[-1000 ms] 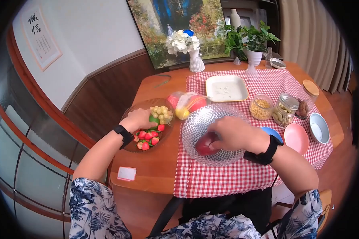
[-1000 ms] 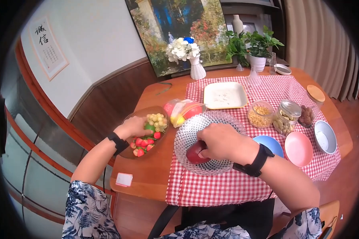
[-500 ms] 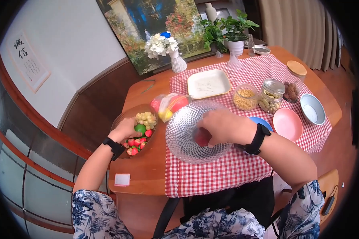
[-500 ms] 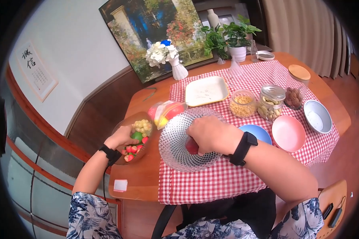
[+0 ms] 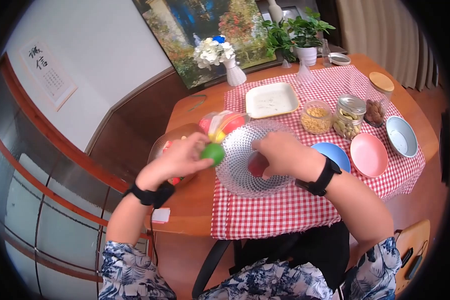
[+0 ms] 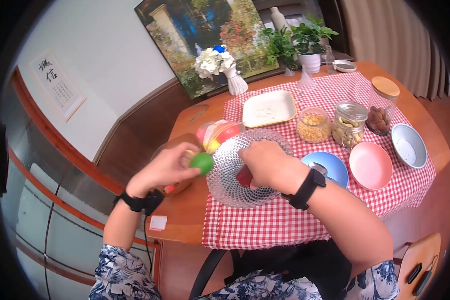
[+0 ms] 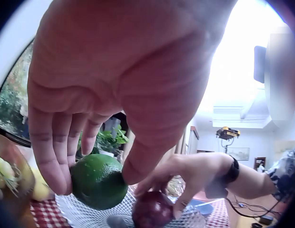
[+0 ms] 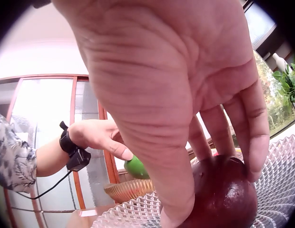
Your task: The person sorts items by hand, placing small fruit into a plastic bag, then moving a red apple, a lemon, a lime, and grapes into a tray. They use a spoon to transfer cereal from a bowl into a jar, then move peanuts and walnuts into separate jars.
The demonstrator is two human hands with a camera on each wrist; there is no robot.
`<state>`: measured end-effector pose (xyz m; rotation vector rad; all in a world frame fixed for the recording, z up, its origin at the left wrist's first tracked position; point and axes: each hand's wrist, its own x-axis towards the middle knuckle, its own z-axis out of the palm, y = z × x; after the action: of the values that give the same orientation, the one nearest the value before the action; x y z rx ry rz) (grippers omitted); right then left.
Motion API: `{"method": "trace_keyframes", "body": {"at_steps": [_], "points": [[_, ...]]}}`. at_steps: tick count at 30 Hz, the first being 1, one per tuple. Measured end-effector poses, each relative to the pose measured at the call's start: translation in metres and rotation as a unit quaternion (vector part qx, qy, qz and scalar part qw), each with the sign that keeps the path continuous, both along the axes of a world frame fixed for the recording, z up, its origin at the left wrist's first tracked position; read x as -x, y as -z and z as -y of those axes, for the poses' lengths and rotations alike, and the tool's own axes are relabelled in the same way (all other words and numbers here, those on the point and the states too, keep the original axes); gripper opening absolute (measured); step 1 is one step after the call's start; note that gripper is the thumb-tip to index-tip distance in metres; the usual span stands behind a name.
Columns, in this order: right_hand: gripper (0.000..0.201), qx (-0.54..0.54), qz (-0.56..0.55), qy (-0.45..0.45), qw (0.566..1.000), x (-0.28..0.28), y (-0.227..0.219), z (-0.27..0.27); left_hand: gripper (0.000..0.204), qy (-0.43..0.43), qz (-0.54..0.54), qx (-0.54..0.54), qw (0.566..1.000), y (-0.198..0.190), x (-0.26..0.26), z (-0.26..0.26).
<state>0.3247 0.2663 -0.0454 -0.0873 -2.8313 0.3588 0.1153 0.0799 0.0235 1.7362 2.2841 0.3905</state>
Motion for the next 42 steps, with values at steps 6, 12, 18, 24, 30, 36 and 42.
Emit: {"method": "trace_keyframes", "body": {"at_steps": [6, 12, 18, 24, 30, 36, 42], "points": [[0.047, -0.039, -0.021, 0.092, 0.995, -0.009, -0.006, 0.009, 0.059, 0.054, -0.003, 0.032, 0.998, 0.026, -0.033, -0.018], [0.026, -0.096, -0.009, 0.127, 0.987, -0.01, -0.005, 0.003, 0.027, -0.007, -0.051, -0.06, 0.997, 0.0, 0.021, -0.02], [0.033, -0.088, 0.049, 0.083, 0.991, 0.01, 0.0, -0.004, 0.038, 0.037, -0.203, 0.035, 0.978, 0.032, 0.092, -0.022], [0.028, -0.089, 0.042, 0.116, 0.988, 0.016, -0.01, 0.006, 0.042, 0.064, -0.273, 0.081, 0.956, 0.037, 0.079, -0.03], [0.035, -0.082, 0.093, 0.126, 0.984, 0.015, -0.014, 0.005, 0.026, 0.075, -0.302, -0.009, 0.95, 0.058, 0.105, -0.038], [0.027, -0.087, 0.053, 0.13, 0.986, 0.015, -0.01, 0.006, 0.022, -0.095, -0.129, -0.112, 0.981, 0.044, 0.141, -0.032], [0.022, -0.077, 0.07, 0.146, 0.984, 0.015, -0.015, 0.008, 0.019, -0.196, 0.019, -0.259, 0.945, 0.015, 0.178, -0.019]]}}
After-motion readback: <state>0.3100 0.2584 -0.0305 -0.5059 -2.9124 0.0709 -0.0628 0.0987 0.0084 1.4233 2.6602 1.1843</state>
